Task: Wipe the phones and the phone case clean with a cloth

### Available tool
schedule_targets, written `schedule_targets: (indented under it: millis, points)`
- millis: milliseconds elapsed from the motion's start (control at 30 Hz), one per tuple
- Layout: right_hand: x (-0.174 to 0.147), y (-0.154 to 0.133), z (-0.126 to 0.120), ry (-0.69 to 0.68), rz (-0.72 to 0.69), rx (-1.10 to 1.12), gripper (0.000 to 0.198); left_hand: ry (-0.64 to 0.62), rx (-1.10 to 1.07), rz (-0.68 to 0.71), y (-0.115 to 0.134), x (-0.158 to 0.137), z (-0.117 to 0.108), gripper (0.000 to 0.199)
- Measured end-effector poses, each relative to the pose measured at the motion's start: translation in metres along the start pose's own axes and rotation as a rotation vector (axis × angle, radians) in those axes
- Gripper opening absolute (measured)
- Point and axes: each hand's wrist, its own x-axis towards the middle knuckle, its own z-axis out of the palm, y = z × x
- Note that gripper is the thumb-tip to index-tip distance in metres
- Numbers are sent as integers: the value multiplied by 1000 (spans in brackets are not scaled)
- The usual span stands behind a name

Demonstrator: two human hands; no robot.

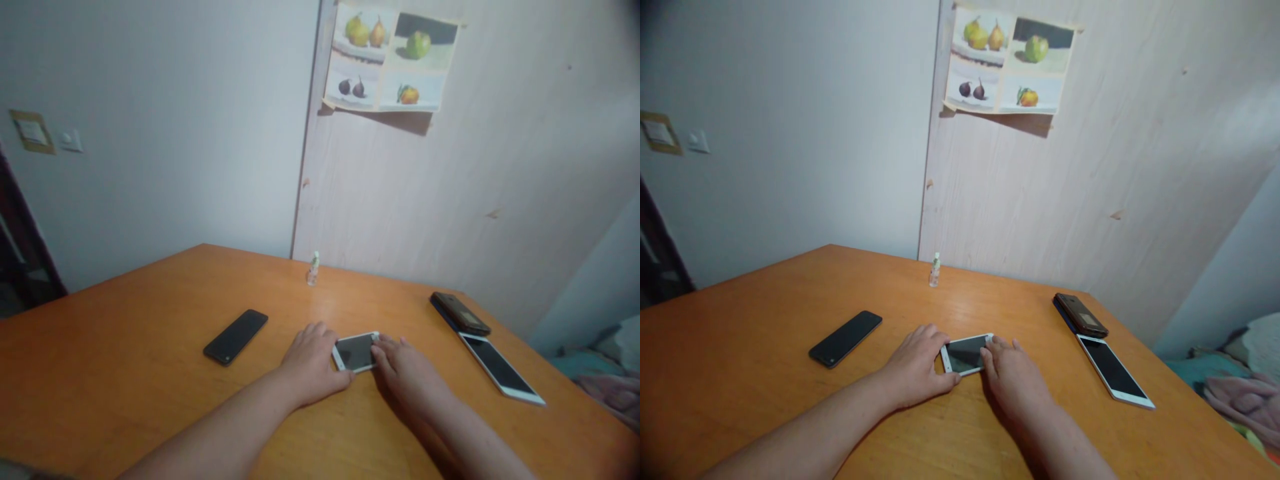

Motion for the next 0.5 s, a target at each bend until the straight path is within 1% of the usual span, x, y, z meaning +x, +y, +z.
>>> schedule_targets:
  millis: [33,67,100,167,200,233,267,300,400,433,467,500]
  points:
    - [-1,-2,0,5,-16,4,38,3,1,-3,0,0,1,39]
    - [-3,-7,0,-2,-68,29,37,2,3,-3,0,1,2,39]
    - [-6,-14,0,-19,-140,67,37,-2,6,-1,0,1,2,38]
    - [-10,-29,-1,-95,-286,147,37,-13,14,2,-1,1,2,35]
    - [-11,-34,-1,-118,-324,170,37,-18,20,2,0,1,2,32]
    - [-11,-34,-1,-127,-333,179,38,-23,26,1,0,1,1,32]
    - [-9,-31,0,-119,-306,169,38,-26,32,0,1,0,0,32]
    - [-6,-25,0,-99,-251,144,40,-26,40,-2,1,0,-1,34]
    - [1,-5,0,-35,-55,28,46,-19,62,0,4,-1,-4,39]
    - [2,-4,0,-23,-31,3,47,-17,67,3,4,-2,-4,40]
    - [1,-5,-1,-21,-45,-4,47,-18,73,5,5,-2,-4,41]
    - [-1,-10,-2,-31,-91,7,47,-22,79,7,4,-1,-4,41]
